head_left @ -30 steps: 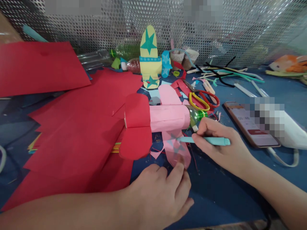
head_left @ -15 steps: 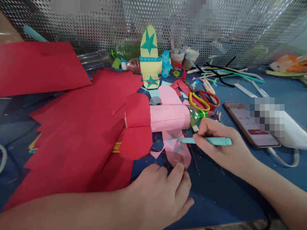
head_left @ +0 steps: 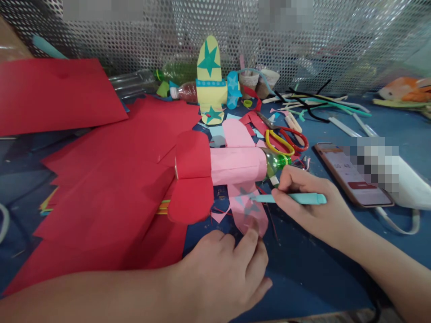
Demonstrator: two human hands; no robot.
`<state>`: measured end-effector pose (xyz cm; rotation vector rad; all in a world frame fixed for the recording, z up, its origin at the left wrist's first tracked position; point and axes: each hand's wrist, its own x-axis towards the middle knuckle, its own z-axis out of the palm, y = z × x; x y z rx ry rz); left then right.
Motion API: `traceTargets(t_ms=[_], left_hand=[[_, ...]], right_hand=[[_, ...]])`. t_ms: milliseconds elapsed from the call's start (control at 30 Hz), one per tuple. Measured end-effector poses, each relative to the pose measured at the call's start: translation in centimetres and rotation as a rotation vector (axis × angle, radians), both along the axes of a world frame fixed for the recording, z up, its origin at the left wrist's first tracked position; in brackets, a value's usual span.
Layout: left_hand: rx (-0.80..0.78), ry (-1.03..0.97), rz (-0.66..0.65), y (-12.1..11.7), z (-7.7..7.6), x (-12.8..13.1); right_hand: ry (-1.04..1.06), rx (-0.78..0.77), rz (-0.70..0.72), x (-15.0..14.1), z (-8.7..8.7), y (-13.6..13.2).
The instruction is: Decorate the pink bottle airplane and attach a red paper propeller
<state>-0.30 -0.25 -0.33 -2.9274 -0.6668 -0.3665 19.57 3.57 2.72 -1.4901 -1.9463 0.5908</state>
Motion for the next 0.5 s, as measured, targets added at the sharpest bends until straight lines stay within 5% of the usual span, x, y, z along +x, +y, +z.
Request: traceTargets(t_ms=[500], left_hand=[[0.021,0.007,0.002,-0.02,-0.15,-0.05]], right_hand=[[-0.004,-0.007,-0.007,0.07,0.14,0.11]])
